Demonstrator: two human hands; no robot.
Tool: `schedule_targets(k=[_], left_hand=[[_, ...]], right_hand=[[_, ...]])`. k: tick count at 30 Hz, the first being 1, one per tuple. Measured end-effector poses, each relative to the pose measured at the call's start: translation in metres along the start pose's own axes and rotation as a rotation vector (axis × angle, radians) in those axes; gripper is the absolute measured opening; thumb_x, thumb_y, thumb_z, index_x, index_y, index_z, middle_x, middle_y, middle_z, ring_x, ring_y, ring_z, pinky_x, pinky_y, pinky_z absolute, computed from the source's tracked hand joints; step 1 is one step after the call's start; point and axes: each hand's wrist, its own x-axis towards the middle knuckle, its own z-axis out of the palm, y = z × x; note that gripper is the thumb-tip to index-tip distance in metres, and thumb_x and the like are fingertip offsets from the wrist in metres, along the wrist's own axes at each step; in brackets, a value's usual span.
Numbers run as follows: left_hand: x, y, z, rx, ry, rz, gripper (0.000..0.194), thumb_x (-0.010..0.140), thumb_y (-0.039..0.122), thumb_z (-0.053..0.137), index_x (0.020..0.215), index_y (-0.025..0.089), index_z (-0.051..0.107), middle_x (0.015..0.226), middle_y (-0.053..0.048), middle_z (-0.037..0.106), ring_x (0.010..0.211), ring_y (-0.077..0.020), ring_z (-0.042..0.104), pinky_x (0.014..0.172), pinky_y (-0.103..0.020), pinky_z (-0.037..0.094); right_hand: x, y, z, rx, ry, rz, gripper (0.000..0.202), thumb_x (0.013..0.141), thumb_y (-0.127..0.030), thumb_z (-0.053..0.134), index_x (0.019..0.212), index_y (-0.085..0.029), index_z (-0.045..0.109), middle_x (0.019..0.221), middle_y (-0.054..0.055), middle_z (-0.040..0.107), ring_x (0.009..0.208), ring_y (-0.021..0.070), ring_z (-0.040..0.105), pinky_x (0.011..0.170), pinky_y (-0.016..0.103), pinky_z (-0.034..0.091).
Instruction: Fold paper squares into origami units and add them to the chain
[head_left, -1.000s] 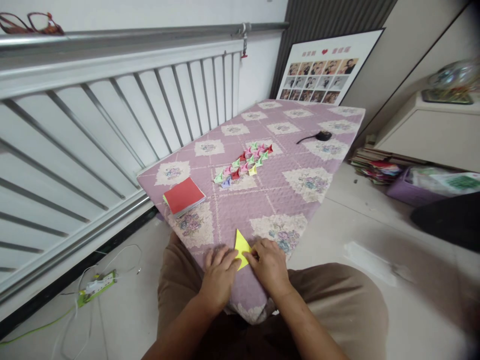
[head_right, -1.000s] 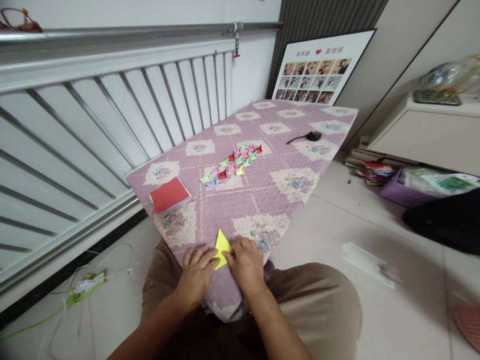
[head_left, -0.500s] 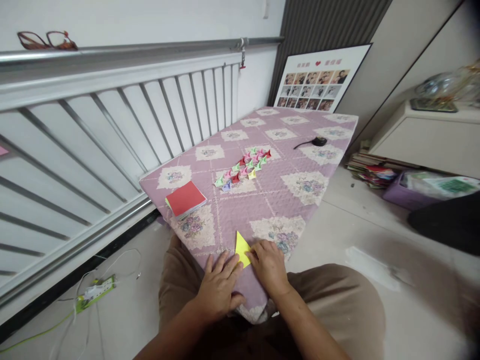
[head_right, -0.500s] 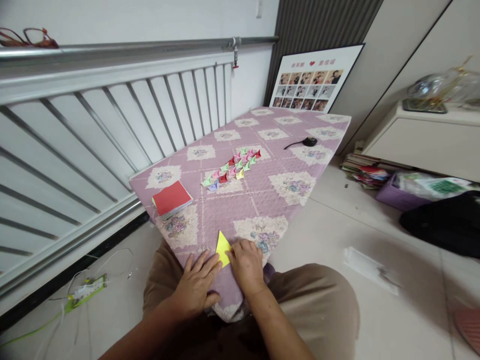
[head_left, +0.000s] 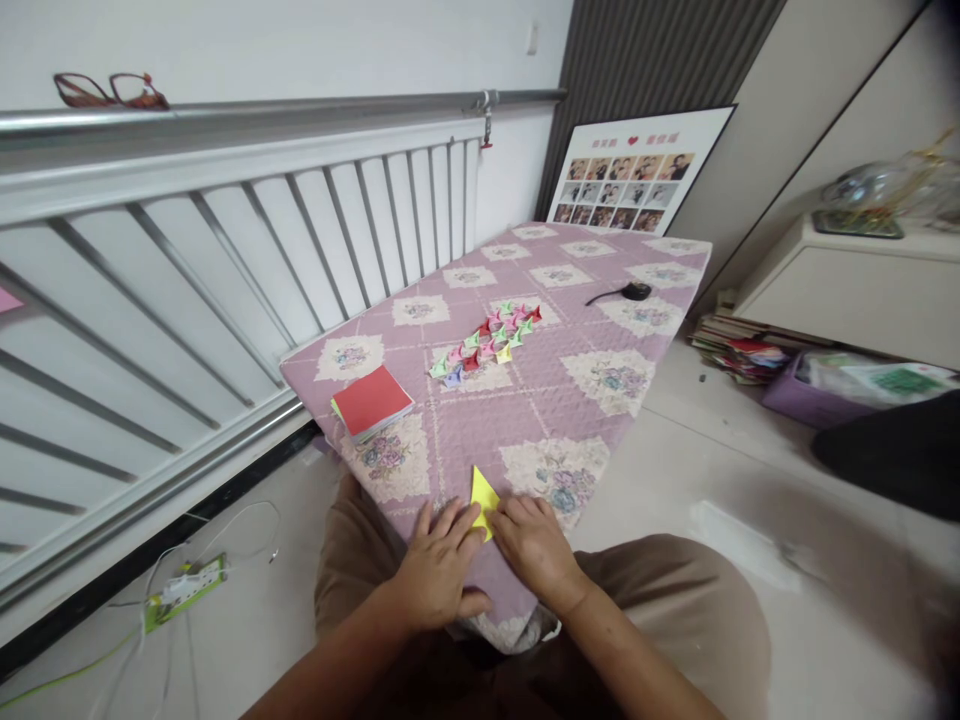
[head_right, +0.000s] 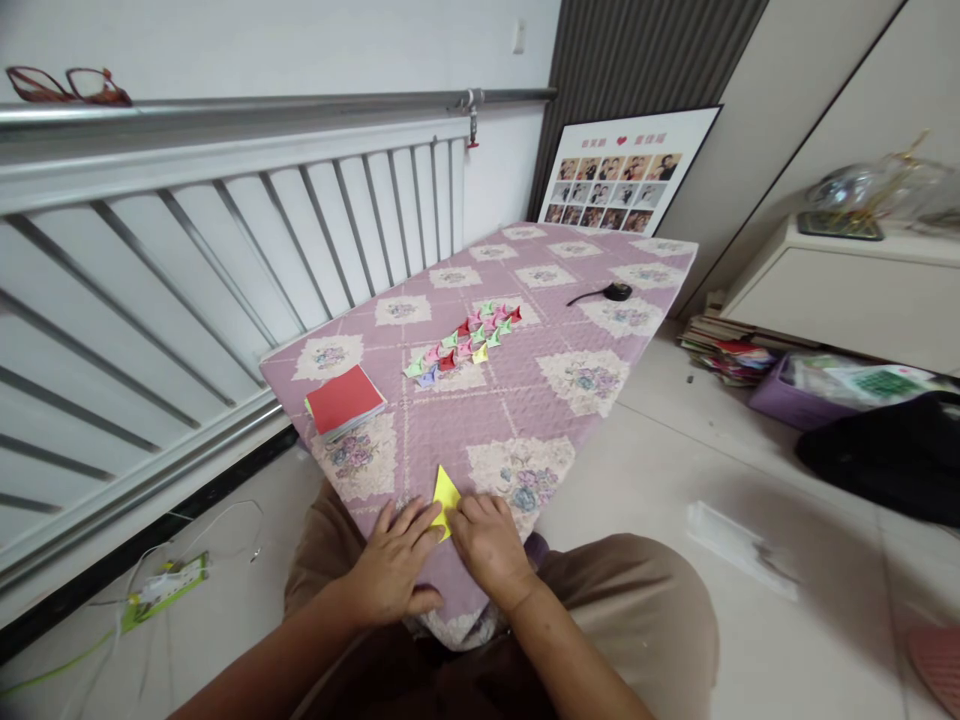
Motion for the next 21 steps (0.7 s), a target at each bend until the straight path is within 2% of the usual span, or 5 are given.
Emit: schedule_targets(k=[5,9,13,16,21], left_hand=[[-0.002,-0.002,0.006,0.038,0.018,0.017,0.081,0.079,0.068,0.05,0.145,0.025,0.03,0.154,-0.008,0.026,0.14,-0.0316,0.02,0.112,-0.056,0.01],[-0.002,-0.004,0.006,0.036,-0.002,0.018,0.081,0.08,0.068,0.046,0.146,0.027,0.025,0.155,-0.007,0.022,0.141,-0.0309,0.018,0.112,-0.056,0.009],[-0.002,-0.004,0.005,0.039,-0.018,0.014,0.08,0.08,0.068,0.048,0.146,0.028,0.026,0.156,-0.006,0.02,0.141,-0.0316,0.017,0.112,-0.057,0.01],[-0.002,-0.004,0.006,0.051,-0.014,0.011,0.081,0.079,0.066,0.051,0.146,0.028,0.027,0.155,-0.007,0.022,0.14,-0.0322,0.018,0.111,-0.057,0.01],[-0.002,-0.002,0.01,0.079,0.013,-0.009,0.082,0.077,0.063,0.056,0.146,0.029,0.027,0.155,-0.009,0.021,0.14,-0.0332,0.017,0.111,-0.057,0.011]], right_hand=[[-0.015,0.008,0.0,0.058,0.035,0.049,0.022,0.091,-0.024,0.052,0.11,-0.023,0.064,0.1,0.006,0.065,0.096,0.0212,0.052,0.084,0.035,0.031],[-0.023,0.011,0.004,0.122,0.075,0.1,0.023,0.09,-0.024,0.053,0.11,-0.024,0.065,0.104,0.006,0.065,0.101,0.0211,0.052,0.088,0.035,0.032],[-0.015,0.007,0.002,0.154,0.075,0.256,0.02,0.088,-0.029,0.057,0.105,-0.024,0.064,0.101,0.006,0.064,0.094,0.0209,0.054,0.082,0.034,0.034],[-0.001,0.004,-0.004,0.16,0.016,0.375,0.025,0.082,-0.03,0.061,0.107,-0.023,0.061,0.1,0.007,0.064,0.094,0.0222,0.054,0.077,0.033,0.034],[0.018,0.006,-0.014,0.224,-0.142,0.491,0.014,0.074,-0.027,0.065,0.086,-0.022,0.061,0.092,0.006,0.064,0.09,0.0241,0.055,0.07,0.031,0.033]])
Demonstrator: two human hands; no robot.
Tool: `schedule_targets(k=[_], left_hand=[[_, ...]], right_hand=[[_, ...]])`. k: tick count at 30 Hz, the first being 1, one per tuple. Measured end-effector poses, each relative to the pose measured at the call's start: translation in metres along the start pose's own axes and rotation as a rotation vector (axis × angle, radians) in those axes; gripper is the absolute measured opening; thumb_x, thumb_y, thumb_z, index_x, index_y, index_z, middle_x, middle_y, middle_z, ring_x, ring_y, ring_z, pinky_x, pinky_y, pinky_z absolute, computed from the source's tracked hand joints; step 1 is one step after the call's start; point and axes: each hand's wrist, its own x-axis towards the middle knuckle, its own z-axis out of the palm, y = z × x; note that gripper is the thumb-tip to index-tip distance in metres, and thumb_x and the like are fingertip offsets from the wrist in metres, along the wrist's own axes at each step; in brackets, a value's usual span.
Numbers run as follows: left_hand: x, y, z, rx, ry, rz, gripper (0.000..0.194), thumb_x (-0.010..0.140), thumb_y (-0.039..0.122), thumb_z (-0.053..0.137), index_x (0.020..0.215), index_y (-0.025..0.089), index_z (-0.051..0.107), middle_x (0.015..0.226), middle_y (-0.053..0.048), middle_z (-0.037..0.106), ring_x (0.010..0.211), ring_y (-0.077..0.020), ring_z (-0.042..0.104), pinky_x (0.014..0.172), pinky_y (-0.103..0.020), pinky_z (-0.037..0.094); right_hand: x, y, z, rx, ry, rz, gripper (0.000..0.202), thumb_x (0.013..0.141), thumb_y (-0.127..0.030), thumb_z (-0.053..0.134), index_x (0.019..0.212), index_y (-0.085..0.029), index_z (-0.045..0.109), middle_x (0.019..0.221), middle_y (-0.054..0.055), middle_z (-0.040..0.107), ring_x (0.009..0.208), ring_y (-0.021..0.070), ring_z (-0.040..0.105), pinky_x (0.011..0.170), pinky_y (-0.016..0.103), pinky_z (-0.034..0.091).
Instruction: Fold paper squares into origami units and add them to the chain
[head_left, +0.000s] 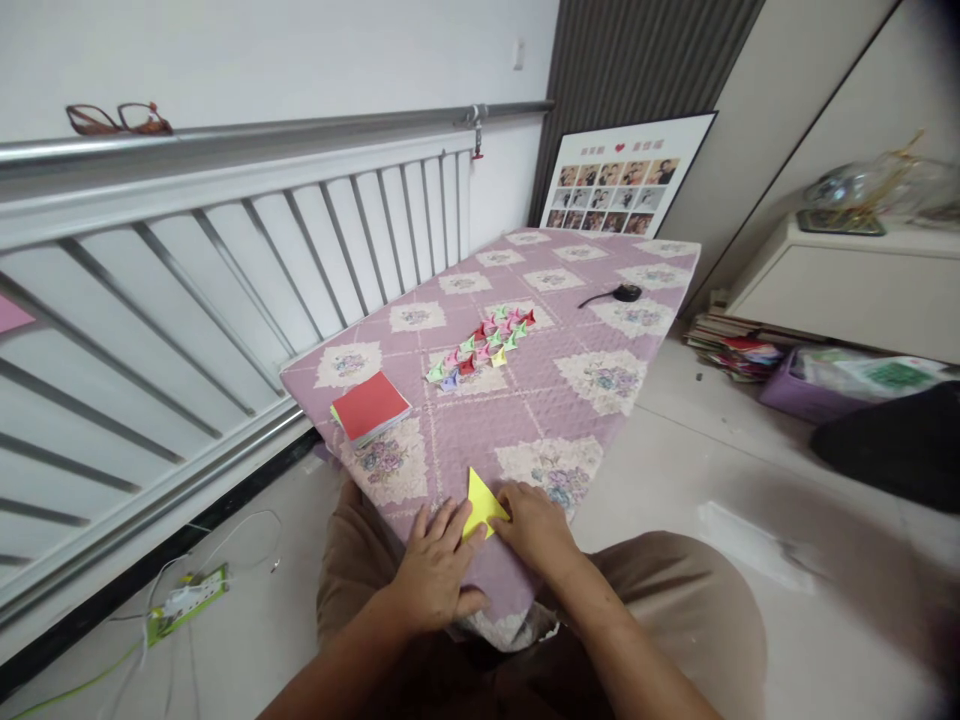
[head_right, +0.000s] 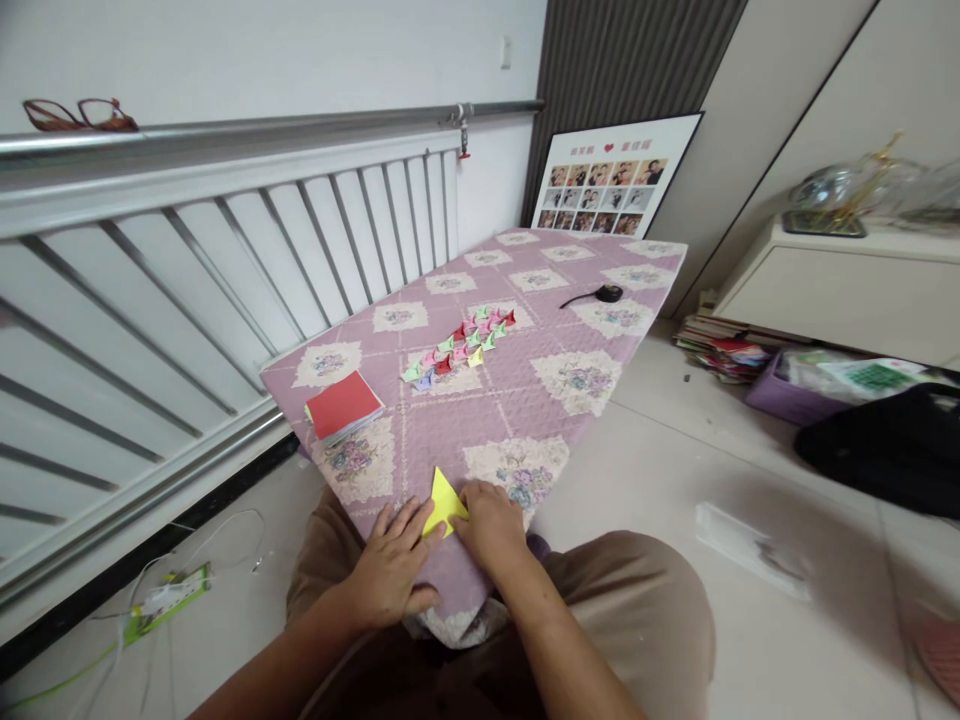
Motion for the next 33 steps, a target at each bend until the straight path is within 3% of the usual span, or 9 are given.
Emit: schedule_targets(k=[6,12,15,18,20,22,26,30,33], left_hand=[[-0.002,0.0,0.004,-0.015,0.061,-0.002,0.081,0.077,0.061,0.057,0.145,0.027,0.03,0.155,-0.011,0.02,0.141,-0.0332,0.017,0.111,-0.057,0.009],[-0.006,0.002,0.009,-0.121,0.185,-0.035,0.072,0.078,0.048,0.061,0.141,0.025,0.037,0.153,-0.011,0.026,0.139,-0.0321,0.023,0.111,-0.054,0.014],[-0.006,0.009,0.016,-0.443,0.442,-0.265,0.063,0.083,0.03,0.051,0.142,0.018,0.032,0.15,-0.015,0.031,0.138,-0.0268,0.027,0.111,-0.047,0.023],[-0.001,0.025,0.017,-0.958,0.686,-0.567,0.051,0.087,0.029,0.045,0.136,0.018,0.036,0.132,-0.014,0.049,0.12,-0.0218,0.049,0.1,-0.037,0.039],[0.005,0.04,0.012,-1.305,0.666,-0.679,0.047,0.084,0.036,0.052,0.127,0.019,0.044,0.114,-0.01,0.058,0.1,-0.0191,0.059,0.085,-0.031,0.047],[0.011,0.057,0.003,-1.582,0.562,-0.738,0.048,0.077,0.043,0.062,0.117,0.019,0.051,0.105,-0.007,0.06,0.08,-0.0143,0.059,0.066,-0.024,0.046],[0.023,0.078,-0.02,-1.983,0.537,-0.686,0.048,0.061,0.048,0.079,0.09,0.015,0.059,0.076,0.001,0.057,0.058,-0.0071,0.048,0.053,-0.019,0.034],[0.031,0.078,-0.033,-2.109,0.639,-0.735,0.051,0.049,0.048,0.086,0.074,0.015,0.057,0.061,0.004,0.052,0.053,-0.0057,0.042,0.053,-0.02,0.032],[0.031,0.075,-0.036,-2.048,0.65,-0.695,0.047,0.052,0.046,0.085,0.075,0.014,0.059,0.062,0.003,0.054,0.054,-0.0063,0.043,0.055,-0.021,0.033]], right_hand=[[0.002,-0.001,0.001,0.117,-0.019,-0.027,0.007,0.072,-0.018,0.06,0.077,-0.02,0.057,0.08,0.004,0.064,0.078,0.0187,0.057,0.068,0.028,0.036],[-0.008,0.006,0.006,0.397,-0.03,-0.034,0.02,0.074,-0.015,0.053,0.093,-0.02,0.056,0.076,0.0,0.066,0.067,0.0144,0.06,0.063,0.025,0.042],[-0.014,0.013,0.01,0.716,0.06,0.049,0.019,0.075,-0.027,0.055,0.093,-0.02,0.057,0.072,-0.001,0.065,0.065,0.0166,0.06,0.063,0.028,0.045],[-0.021,0.013,0.014,1.0,0.151,0.147,0.029,0.075,-0.04,0.06,0.097,-0.02,0.055,0.069,-0.001,0.063,0.066,0.0191,0.061,0.062,0.031,0.048],[-0.027,0.005,0.016,1.154,0.191,0.17,0.035,0.074,-0.045,0.063,0.098,-0.021,0.054,0.071,0.0,0.064,0.07,0.0205,0.063,0.066,0.033,0.05],[-0.032,-0.008,0.016,1.245,0.232,0.171,0.036,0.072,-0.046,0.067,0.096,-0.022,0.054,0.073,0.0,0.064,0.073,0.0204,0.063,0.069,0.034,0.051],[-0.044,-0.034,0.015,1.34,0.219,0.184,0.035,0.071,-0.049,0.069,0.091,-0.023,0.054,0.07,-0.002,0.061,0.059,0.0166,0.058,0.055,0.03,0.049],[-0.052,-0.043,0.013,1.31,0.198,0.158,0.035,0.071,-0.052,0.068,0.086,-0.023,0.057,0.065,-0.002,0.058,0.056,0.0153,0.055,0.053,0.028,0.047],[-0.056,-0.043,0.011,1.245,0.219,0.112,0.032,0.072,-0.051,0.069,0.079,-0.022,0.059,0.063,-0.002,0.058,0.059,0.0153,0.055,0.058,0.028,0.048]])
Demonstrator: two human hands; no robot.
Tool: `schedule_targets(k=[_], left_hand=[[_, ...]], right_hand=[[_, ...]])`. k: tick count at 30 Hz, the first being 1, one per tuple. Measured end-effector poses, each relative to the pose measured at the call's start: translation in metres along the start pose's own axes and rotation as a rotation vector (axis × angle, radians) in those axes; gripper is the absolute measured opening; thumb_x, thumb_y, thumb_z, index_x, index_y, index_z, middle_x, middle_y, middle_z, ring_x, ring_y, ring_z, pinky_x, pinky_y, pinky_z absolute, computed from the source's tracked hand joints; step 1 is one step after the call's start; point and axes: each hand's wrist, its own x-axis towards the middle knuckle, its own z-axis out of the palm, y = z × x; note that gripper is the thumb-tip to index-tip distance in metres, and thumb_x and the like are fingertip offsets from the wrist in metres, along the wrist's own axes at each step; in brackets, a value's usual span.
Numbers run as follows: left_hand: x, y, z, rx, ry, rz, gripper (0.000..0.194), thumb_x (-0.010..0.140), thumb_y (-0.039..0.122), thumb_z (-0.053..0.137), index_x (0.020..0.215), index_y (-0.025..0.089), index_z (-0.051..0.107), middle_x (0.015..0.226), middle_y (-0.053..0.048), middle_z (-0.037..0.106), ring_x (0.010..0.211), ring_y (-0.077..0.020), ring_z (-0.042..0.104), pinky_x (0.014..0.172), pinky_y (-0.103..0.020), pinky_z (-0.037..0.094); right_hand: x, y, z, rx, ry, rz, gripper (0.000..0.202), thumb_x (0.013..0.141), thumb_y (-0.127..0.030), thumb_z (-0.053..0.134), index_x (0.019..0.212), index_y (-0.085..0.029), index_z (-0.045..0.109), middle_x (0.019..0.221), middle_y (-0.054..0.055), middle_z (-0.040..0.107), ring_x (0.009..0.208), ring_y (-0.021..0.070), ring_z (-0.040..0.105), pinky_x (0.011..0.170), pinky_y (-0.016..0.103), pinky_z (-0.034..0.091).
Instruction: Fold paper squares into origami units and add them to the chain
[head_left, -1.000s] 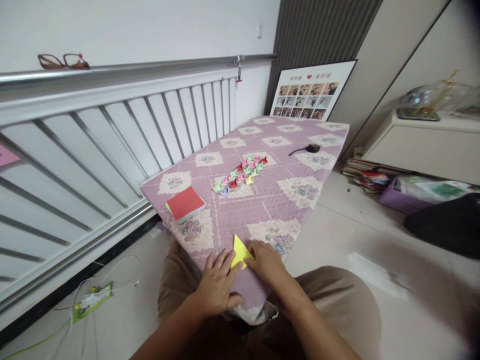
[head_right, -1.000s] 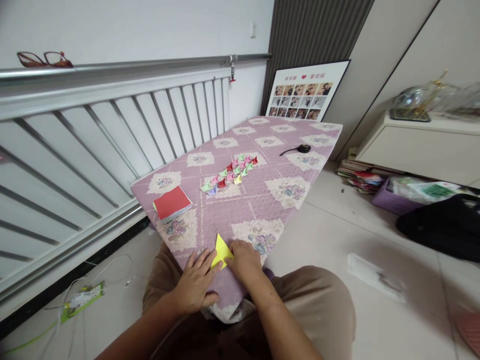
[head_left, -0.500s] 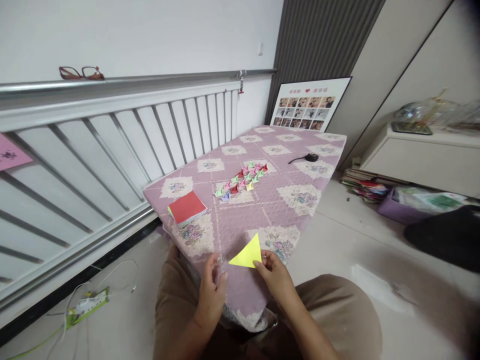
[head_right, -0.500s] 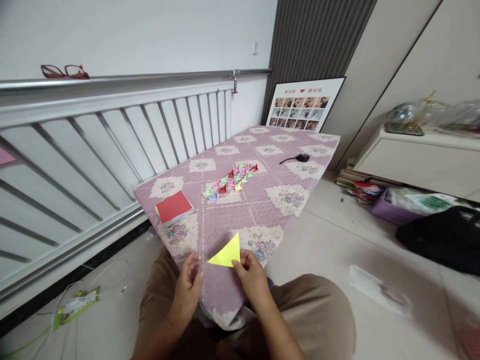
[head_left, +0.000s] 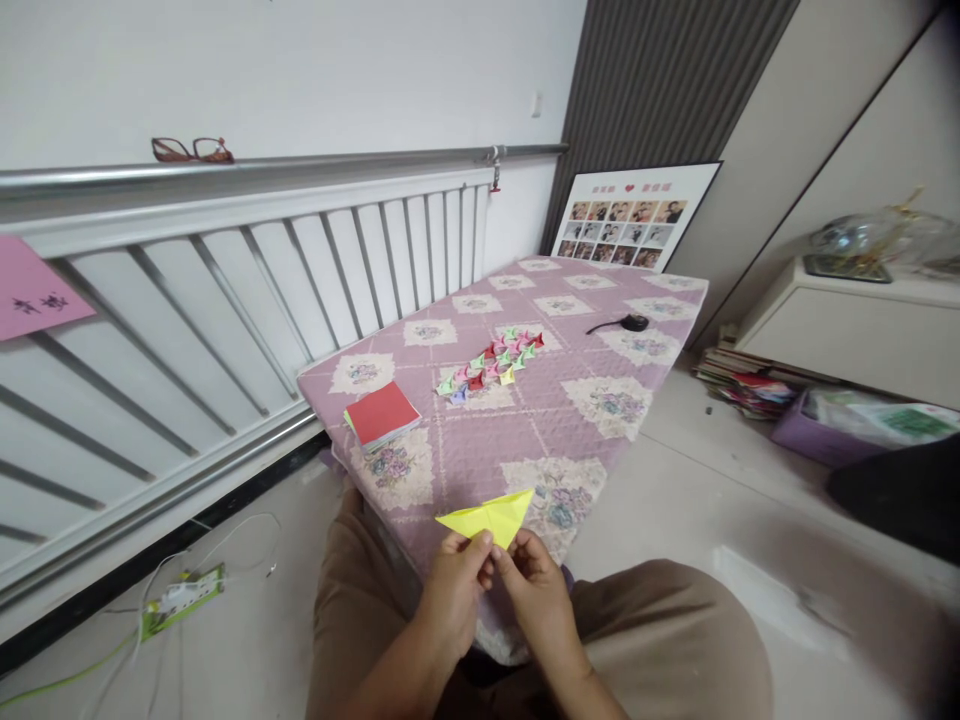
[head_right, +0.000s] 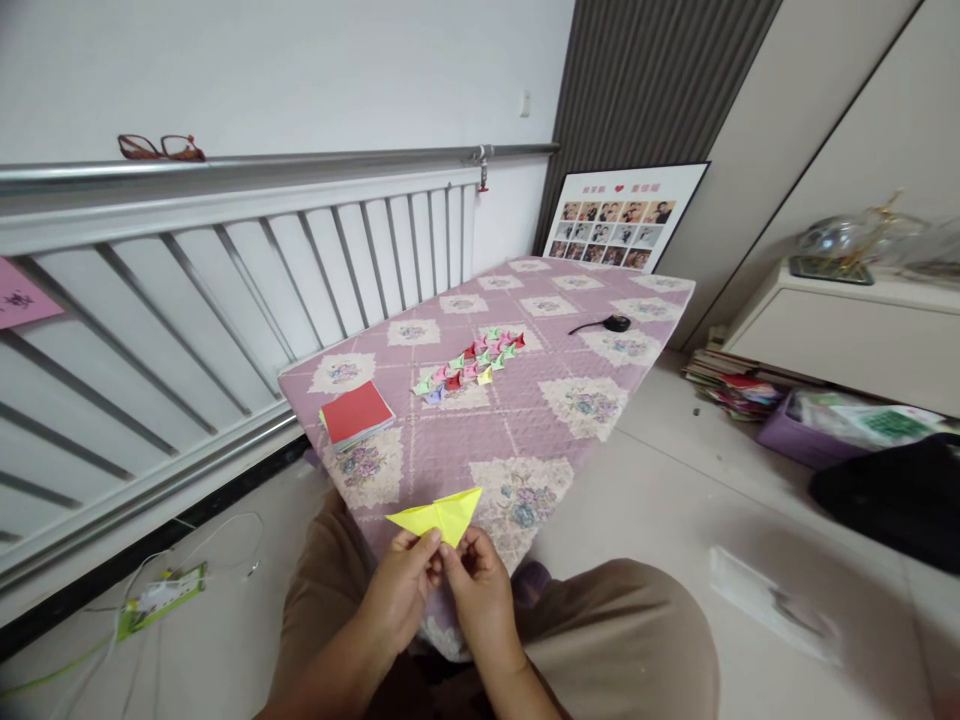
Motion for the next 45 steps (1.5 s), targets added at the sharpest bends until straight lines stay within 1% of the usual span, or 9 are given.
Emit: schedule_targets(k=[3,8,12,15,19,23,30,37,45], left_hand=[[-0.003,0.004,-0.001,0.13,-0.031,0.059,0.04,0.058,0.043,0.081,0.077,0.013,0.062,0.063,0.001,0.057,0.054,-0.0072,0.045,0.054,-0.021,0.034],[-0.008,0.016,-0.004,0.313,-0.073,0.131,0.03,0.067,0.041,0.073,0.072,0.013,0.062,0.053,0.003,0.053,0.049,-0.0084,0.045,0.051,-0.022,0.035],[-0.007,0.024,-0.011,0.437,-0.044,0.208,0.026,0.07,0.037,0.068,0.082,0.013,0.065,0.061,-0.001,0.063,0.058,-0.0134,0.057,0.059,-0.024,0.044],[-0.007,0.026,-0.018,0.482,-0.033,0.247,0.024,0.072,0.034,0.065,0.086,0.015,0.066,0.069,-0.002,0.068,0.066,-0.0169,0.063,0.065,-0.027,0.048],[-0.009,0.026,-0.02,0.507,-0.075,0.294,0.016,0.071,0.028,0.065,0.082,0.017,0.065,0.075,-0.003,0.071,0.073,-0.0185,0.066,0.07,-0.028,0.049],[-0.012,0.03,-0.017,0.509,-0.116,0.369,0.01,0.068,0.022,0.066,0.077,0.018,0.065,0.081,-0.003,0.072,0.077,-0.0182,0.066,0.074,-0.028,0.05],[-0.014,0.032,-0.017,0.501,-0.107,0.383,0.011,0.065,0.018,0.067,0.076,0.018,0.066,0.083,-0.002,0.072,0.079,-0.0174,0.066,0.075,-0.026,0.051],[-0.015,0.029,-0.018,0.486,-0.096,0.229,0.017,0.072,0.028,0.062,0.086,0.018,0.062,0.079,-0.003,0.072,0.075,-0.0193,0.068,0.074,-0.03,0.051],[-0.013,0.024,-0.023,0.516,-0.112,0.206,0.017,0.075,0.027,0.06,0.089,0.017,0.06,0.08,-0.003,0.071,0.076,-0.0187,0.066,0.073,-0.029,0.049]], right_hand=[[-0.003,-0.003,0.0,-0.022,-0.043,-0.019,0.029,0.075,-0.05,0.066,0.071,-0.022,0.058,0.062,-0.001,0.061,0.059,0.0156,0.056,0.061,0.029,0.049],[0.001,-0.005,-0.009,-0.151,-0.08,-0.05,0.028,0.077,-0.048,0.063,0.082,-0.02,0.063,0.068,0.002,0.064,0.065,0.0186,0.059,0.065,0.031,0.049],[0.008,-0.013,-0.031,-0.277,0.068,-0.16,0.024,0.082,-0.042,0.059,0.087,-0.019,0.062,0.08,0.004,0.065,0.074,0.0186,0.061,0.069,0.03,0.049],[0.007,-0.031,-0.043,-0.393,0.184,-0.355,0.015,0.086,-0.033,0.056,0.093,-0.021,0.06,0.086,0.003,0.063,0.082,0.0174,0.06,0.075,0.031,0.048],[-0.001,-0.059,-0.041,-0.67,0.061,-0.728,0.014,0.085,-0.021,0.059,0.098,-0.024,0.061,0.094,0.003,0.059,0.091,0.0177,0.056,0.081,0.033,0.045],[-0.005,-0.068,-0.031,-0.855,-0.007,-0.887,0.015,0.084,-0.018,0.061,0.098,-0.024,0.062,0.093,0.004,0.058,0.09,0.0186,0.054,0.079,0.035,0.043],[-0.007,-0.062,-0.027,-0.965,-0.007,-0.913,0.011,0.086,-0.017,0.06,0.095,-0.021,0.063,0.089,0.004,0.06,0.087,0.0194,0.053,0.078,0.037,0.038],[-0.01,-0.067,-0.025,-0.946,0.009,-0.927,0.01,0.086,-0.016,0.06,0.092,-0.021,0.064,0.085,0.003,0.061,0.085,0.0184,0.053,0.081,0.036,0.037],[-0.014,-0.067,-0.023,-0.944,0.044,-0.903,0.01,0.088,-0.02,0.058,0.092,-0.025,0.065,0.084,0.001,0.062,0.085,0.0176,0.055,0.092,0.043,0.032]])
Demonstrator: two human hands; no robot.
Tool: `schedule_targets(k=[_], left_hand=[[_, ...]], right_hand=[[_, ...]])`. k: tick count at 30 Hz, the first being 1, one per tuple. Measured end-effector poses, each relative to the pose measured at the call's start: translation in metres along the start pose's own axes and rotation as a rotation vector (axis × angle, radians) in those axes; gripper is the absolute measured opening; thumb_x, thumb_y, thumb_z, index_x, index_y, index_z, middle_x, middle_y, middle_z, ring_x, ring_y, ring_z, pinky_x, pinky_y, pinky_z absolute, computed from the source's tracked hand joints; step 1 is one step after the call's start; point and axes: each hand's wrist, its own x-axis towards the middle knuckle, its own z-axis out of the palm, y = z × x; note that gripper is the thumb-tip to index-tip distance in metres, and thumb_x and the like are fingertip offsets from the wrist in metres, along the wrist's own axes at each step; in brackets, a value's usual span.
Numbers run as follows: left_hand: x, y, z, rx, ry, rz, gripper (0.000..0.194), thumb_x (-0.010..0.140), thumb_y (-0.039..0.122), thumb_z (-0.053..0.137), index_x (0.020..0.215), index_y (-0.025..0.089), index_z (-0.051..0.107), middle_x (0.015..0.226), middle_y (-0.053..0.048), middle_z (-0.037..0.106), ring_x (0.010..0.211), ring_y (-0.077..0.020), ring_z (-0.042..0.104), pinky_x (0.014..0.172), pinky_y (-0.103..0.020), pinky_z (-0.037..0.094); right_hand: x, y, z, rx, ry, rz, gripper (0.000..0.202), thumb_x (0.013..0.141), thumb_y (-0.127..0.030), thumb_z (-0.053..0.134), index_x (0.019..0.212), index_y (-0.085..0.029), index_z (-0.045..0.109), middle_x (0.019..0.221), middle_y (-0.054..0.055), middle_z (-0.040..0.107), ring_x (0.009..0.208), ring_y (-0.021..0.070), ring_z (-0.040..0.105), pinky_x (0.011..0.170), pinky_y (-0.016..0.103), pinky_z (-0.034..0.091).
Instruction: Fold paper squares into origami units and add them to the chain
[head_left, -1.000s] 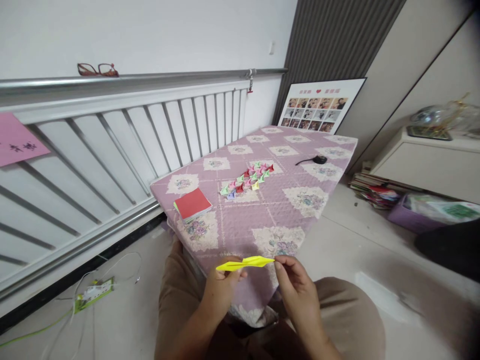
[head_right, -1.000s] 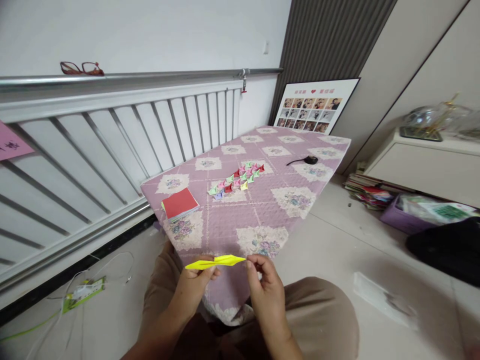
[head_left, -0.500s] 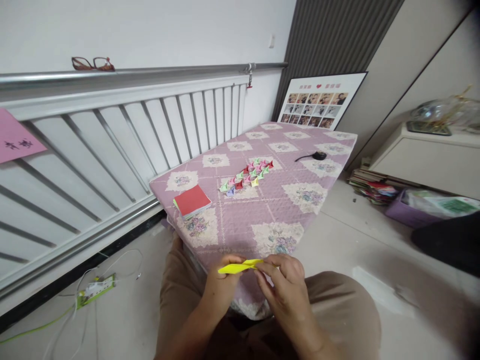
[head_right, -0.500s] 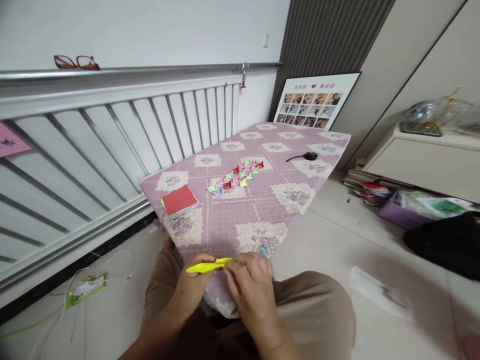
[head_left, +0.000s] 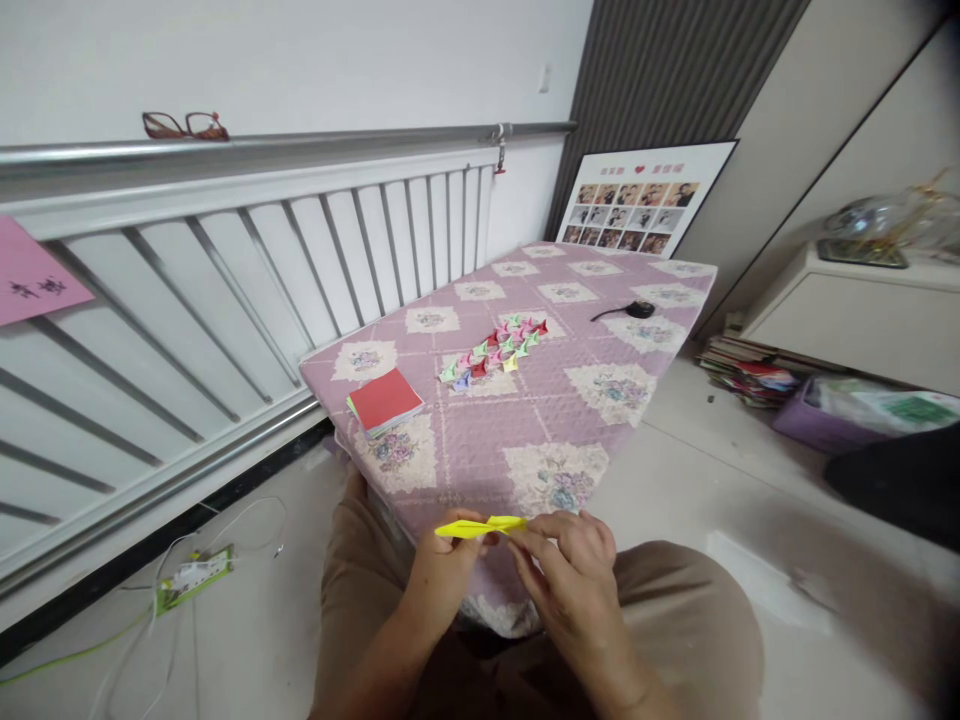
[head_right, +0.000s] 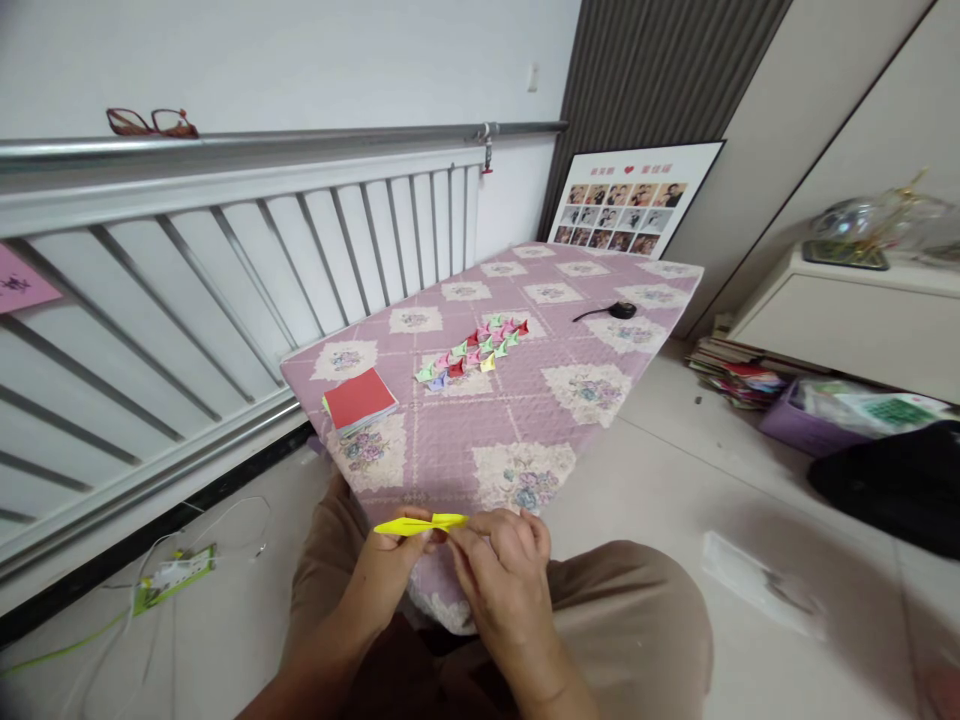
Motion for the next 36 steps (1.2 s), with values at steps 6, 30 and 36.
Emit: schedule_targets(k=[6,30,36], left_hand=[[0.002,0.001,-0.006,0.091,-0.117,0.071,0.014,0.08,0.025,0.054,0.09,0.017,0.06,0.084,-0.003,0.069,0.079,-0.0164,0.063,0.075,-0.027,0.046],[0.004,0.017,-0.032,0.113,-0.632,-0.114,0.062,0.074,0.01,0.049,0.134,0.021,0.039,0.075,0.003,0.052,0.057,-0.0082,0.047,0.055,-0.02,0.038],[0.001,0.024,-0.031,0.149,-0.658,-0.121,0.063,0.076,0.009,0.048,0.136,0.023,0.038,0.075,0.004,0.053,0.056,-0.0072,0.044,0.052,-0.018,0.036]], right_hand=[[0.002,0.005,-0.001,0.076,-0.159,-0.039,0.005,0.085,-0.021,0.059,0.087,-0.022,0.064,0.101,0.008,0.063,0.095,0.0225,0.055,0.083,0.04,0.041],[0.032,0.007,-0.03,0.737,-0.979,0.204,0.038,0.086,-0.007,0.04,0.108,-0.024,0.065,0.09,-0.002,0.069,0.082,0.0115,0.062,0.075,0.021,0.045],[0.031,0.005,-0.021,0.734,-0.92,0.157,0.021,0.083,-0.008,0.049,0.088,-0.019,0.065,0.084,-0.001,0.067,0.073,0.0104,0.06,0.068,0.019,0.045]])
